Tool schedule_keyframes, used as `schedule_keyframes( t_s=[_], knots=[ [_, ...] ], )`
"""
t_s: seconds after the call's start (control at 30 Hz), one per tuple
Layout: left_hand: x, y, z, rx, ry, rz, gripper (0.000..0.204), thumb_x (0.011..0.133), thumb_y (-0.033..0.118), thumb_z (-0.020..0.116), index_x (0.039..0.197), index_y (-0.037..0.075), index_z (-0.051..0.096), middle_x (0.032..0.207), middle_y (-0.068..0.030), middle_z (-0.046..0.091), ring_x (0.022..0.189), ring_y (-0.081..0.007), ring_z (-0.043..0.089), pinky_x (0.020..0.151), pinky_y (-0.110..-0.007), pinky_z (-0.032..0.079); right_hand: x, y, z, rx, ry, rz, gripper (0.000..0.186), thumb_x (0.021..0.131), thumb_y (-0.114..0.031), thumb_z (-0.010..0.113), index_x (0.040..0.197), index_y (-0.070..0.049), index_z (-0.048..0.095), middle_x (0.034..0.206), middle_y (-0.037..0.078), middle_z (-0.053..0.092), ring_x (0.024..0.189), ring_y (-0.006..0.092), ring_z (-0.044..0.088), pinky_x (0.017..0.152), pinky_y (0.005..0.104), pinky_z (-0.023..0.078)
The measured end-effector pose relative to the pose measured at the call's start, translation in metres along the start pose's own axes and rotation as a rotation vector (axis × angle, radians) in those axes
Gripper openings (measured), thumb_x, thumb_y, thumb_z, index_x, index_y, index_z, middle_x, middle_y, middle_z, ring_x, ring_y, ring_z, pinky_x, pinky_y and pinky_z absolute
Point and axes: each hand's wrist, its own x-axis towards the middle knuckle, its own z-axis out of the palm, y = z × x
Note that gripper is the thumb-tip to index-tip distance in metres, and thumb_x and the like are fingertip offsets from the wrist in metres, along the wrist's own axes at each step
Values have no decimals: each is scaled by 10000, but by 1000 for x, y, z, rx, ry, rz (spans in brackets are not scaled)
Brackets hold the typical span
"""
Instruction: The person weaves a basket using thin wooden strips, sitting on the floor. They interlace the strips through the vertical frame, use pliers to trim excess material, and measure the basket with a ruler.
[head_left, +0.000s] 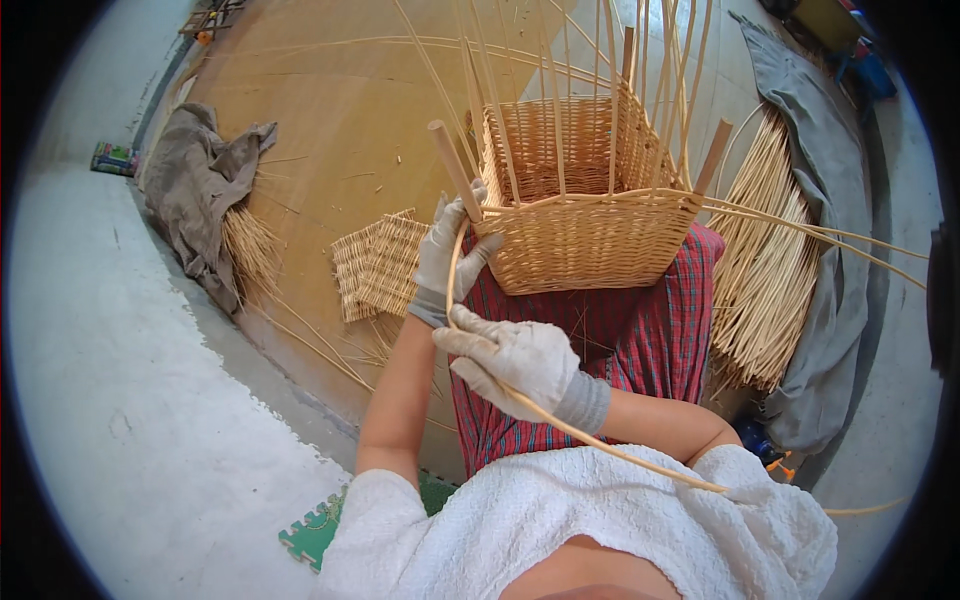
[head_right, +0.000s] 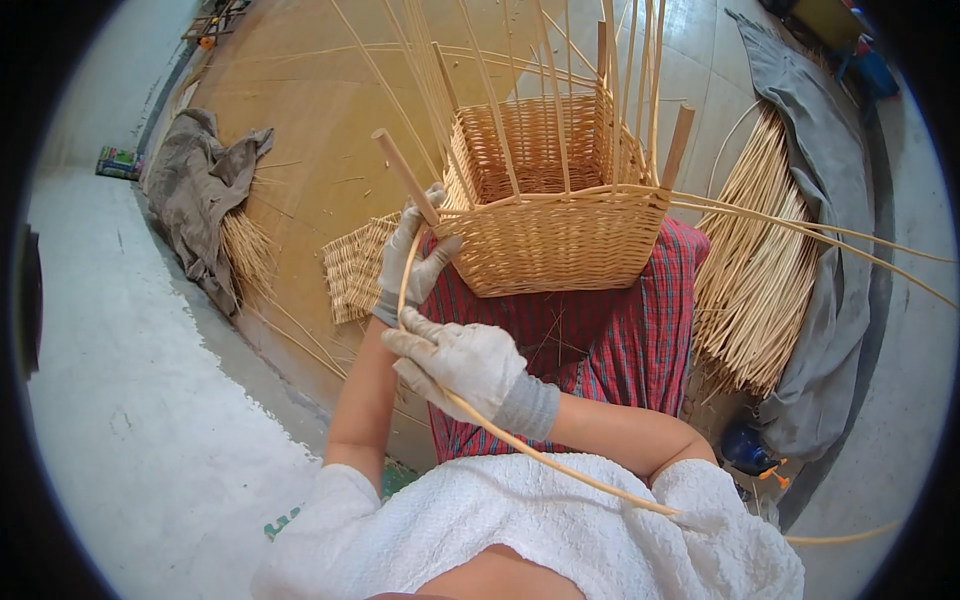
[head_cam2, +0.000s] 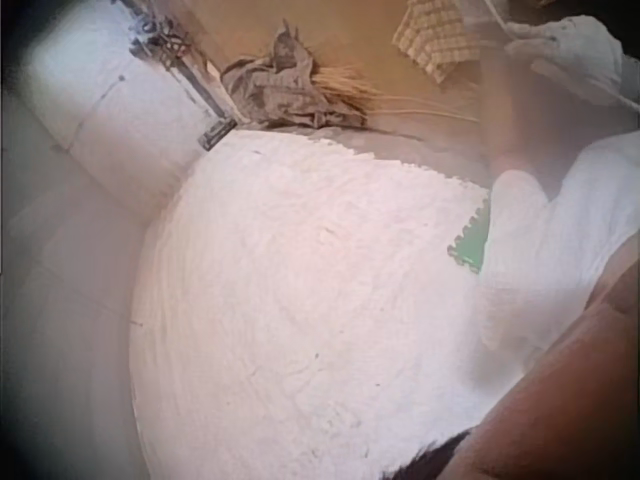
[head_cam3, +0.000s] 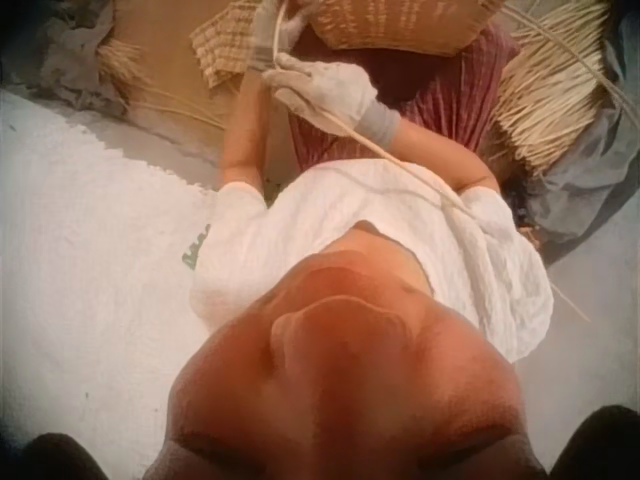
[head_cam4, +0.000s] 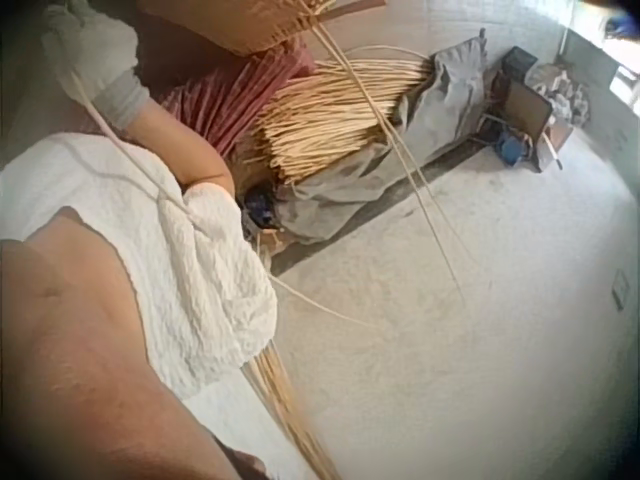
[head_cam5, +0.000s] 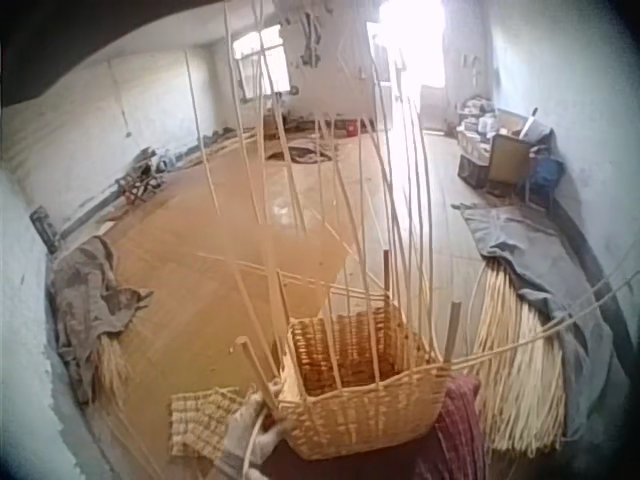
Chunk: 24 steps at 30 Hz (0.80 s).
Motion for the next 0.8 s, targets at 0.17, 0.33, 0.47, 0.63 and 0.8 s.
schedule_keyframes(
  t_s=[0.17,0.33,0.47,0.63,0.8],
  knots=[
    [43,12,-51,-522,-143,30,501,1042,328,627,1413,0,552,1291,-167,688,1270,-288,629,1120,-409,487,1,4,-13,34,95,-87,378,770,-298,843,1125,-210,747,703,16,585,715,244,618,626,399,509],
    [68,33,-5,-853,6,-145,748,1024,722,381,954,28,651,642,-44,555,546,-144,519,502,-288,428,4,26,21,11,417,-332,293,689,-187,908,750,-245,627,641,-32,496,596,185,516,529,358,377],
    [69,36,3,-849,186,-195,739,978,795,382,713,120,525,488,31,364,380,-102,350,348,-267,284,-13,58,-6,-110,541,-350,429,721,-104,903,653,-217,495,591,-35,387,505,180,422,493,367,305],
    [69,29,3,-881,160,-189,777,938,847,376,678,125,498,482,41,354,370,-95,316,345,-261,263,-7,152,-36,239,592,361,226,863,-55,803,749,-106,613,731,30,647,644,210,643,628,336,534],
    [70,28,-10,-1112,7,-175,857,914,877,344,864,69,628,608,-18,498,542,-163,471,552,-319,449,18,168,-41,839,714,537,197,821,40,832,859,-65,670,843,12,682,801,122,660,778,281,589]
  ],
)
